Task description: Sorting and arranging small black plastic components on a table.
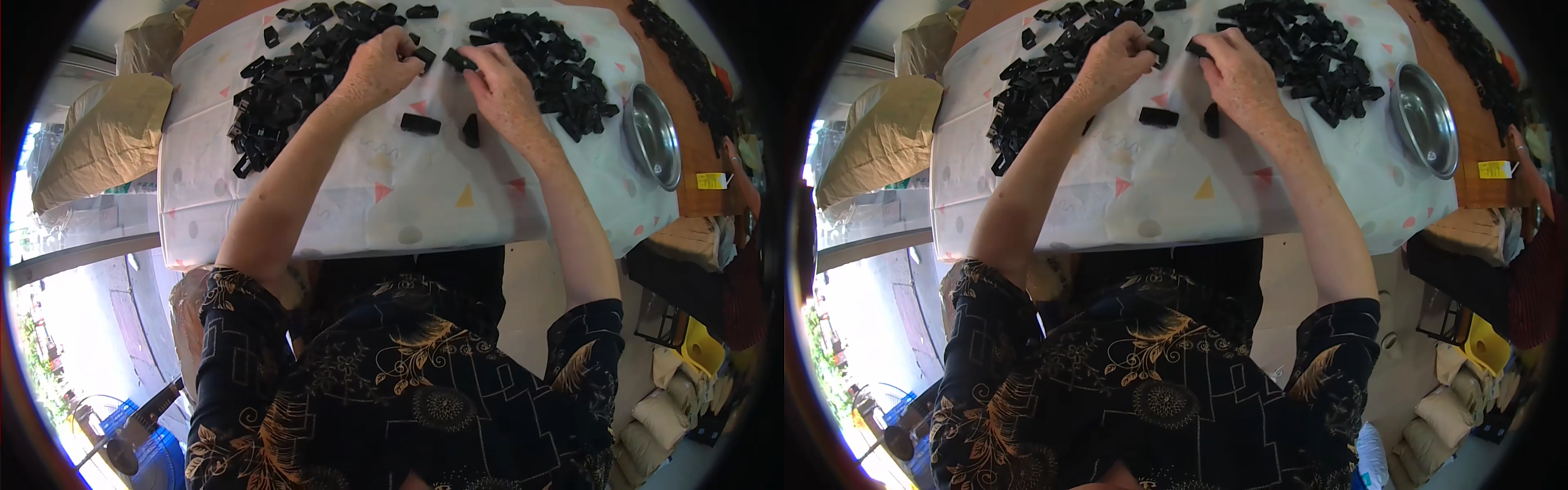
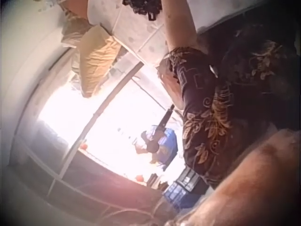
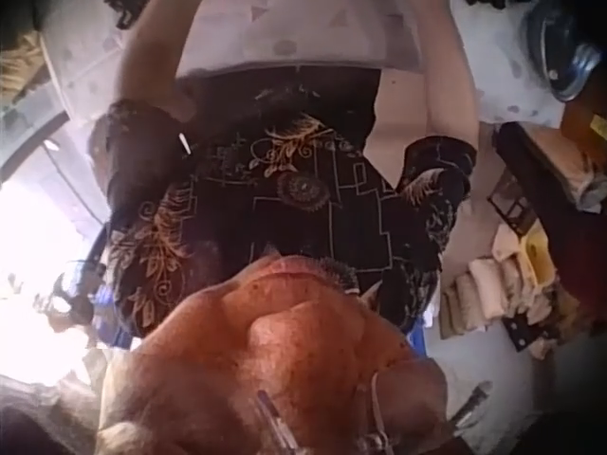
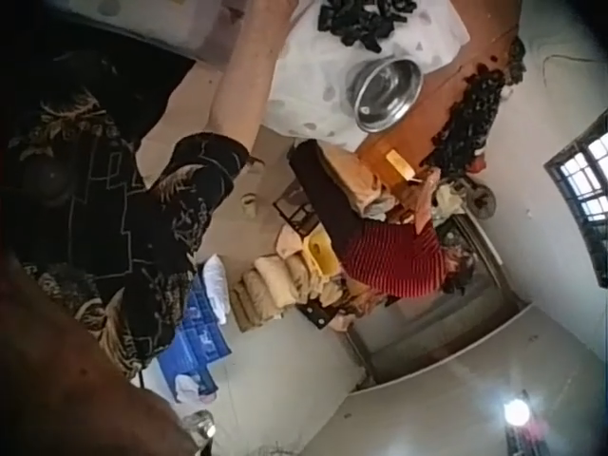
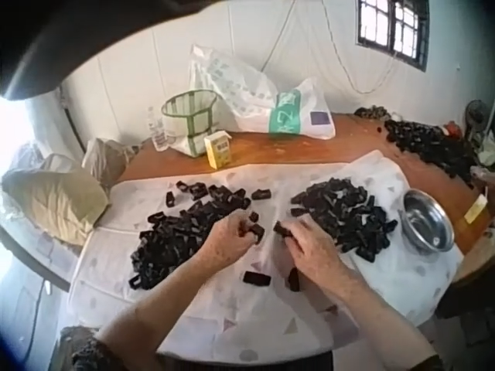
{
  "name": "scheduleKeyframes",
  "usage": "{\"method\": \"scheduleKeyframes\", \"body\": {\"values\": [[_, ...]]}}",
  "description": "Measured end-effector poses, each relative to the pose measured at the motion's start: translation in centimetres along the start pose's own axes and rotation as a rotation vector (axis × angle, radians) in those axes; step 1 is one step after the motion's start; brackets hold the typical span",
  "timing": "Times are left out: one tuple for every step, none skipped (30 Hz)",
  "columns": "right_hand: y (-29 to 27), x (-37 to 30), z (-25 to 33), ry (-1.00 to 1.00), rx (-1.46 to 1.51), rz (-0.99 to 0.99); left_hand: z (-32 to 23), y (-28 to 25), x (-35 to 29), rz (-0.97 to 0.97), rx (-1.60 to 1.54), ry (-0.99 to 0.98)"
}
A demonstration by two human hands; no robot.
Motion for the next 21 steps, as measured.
{"method": "scheduleKeyframes", "body": {"values": [[-0.4,-0.3,0.5,0.023,0.030,0.008,0.7,-0.5,-0.9,0.003,0.009,-0.014],[-0.9,-0.7,1.1,0.037,0.023,0.035,0.8,-1.0,-1.4,-0.030,0.093,0.052],[-1.2,-1.6,1.6,0.040,0.028,0.041,0.7,-1.3,-1.9,-0.062,0.177,0.120],[-1.4,-2.4,1.6,0.076,0.011,0.080,0.9,-1.0,-2.4,-0.017,0.238,0.066],[-1.5,-3.2,1.6,0.112,-0.006,0.119,0.7,-0.8,-2.7,-0.014,0.236,0.062],[-1.7,-3.8,1.7,0.114,-0.006,0.122,-0.1,-0.7,-3.0,-0.034,0.243,0.146],[-1.6,-4.6,1.6,0.154,-0.007,0.173,-1.1,-0.6,-3.4,-0.053,0.248,0.230],[-1.4,-5.2,1.5,0.193,-0.007,0.222,-1.9,0.0,-3.7,-0.017,0.253,0.305],[-1.6,-5.2,1.6,0.194,-0.008,0.226,-2.2,0.1,-3.8,-0.017,0.251,0.302],[-1.4,-5.4,1.1,0.301,0.068,0.273,-3.0,0.9,-4.1,0.063,0.266,0.380],[-1.1,-5.7,0.7,0.407,0.145,0.320,-3.8,1.7,-4.6,0.142,0.282,0.458],[-1.3,-5.7,0.9,0.410,0.144,0.323,-4.2,1.9,-4.7,0.168,0.282,0.484],[-1.5,-5.8,1.1,0.432,0.141,0.330,-4.5,1.6,-4.7,0.169,0.283,0.483],[-1.5,-5.8,1.2,0.454,0.138,0.338,-4.5,1.0,-4.6,0.145,0.291,0.446],[-1.7,-5.9,1.2,0.454,0.140,0.339,-4.2,0.4,-4.4,0.121,0.300,0.409],[-2.4,-5.3,2.1,0.286,0.111,0.298,-3.8,0.1,-4.3,0.119,0.304,0.404],[-3.1,-4.9,3.1,0.118,0.082,0.256,-3.0,-0.4,-3.9,0.094,0.281,0.377],[-3.3,-4.8,2.9,0.116,0.087,0.259,-2.4,-0.8,-3.6,0.069,0.258,0.349],[-3.3,-4.7,3.6,-0.058,-0.011,0.310,-2.1,-0.6,-3.7,0.069,0.259,0.347],[-2.9,-5.0,4.4,-0.232,-0.110,0.359,-1.8,-0.2,-3.8,0.069,0.258,0.338],[-2.7,-4.8,4.2,-0.231,-0.108,0.362,-1.5,0.1,-3.8,0.069,0.256,0.328]]}}
Point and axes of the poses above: each hand's wrist, its own x-axis towards the middle knuckle, its own y-axis out of the palm, z = x × y, the point moved 8 cm from there along x, towards the middle knuckle, and after that the axes turned 9 degrees about -z, right-handed, at the moved point
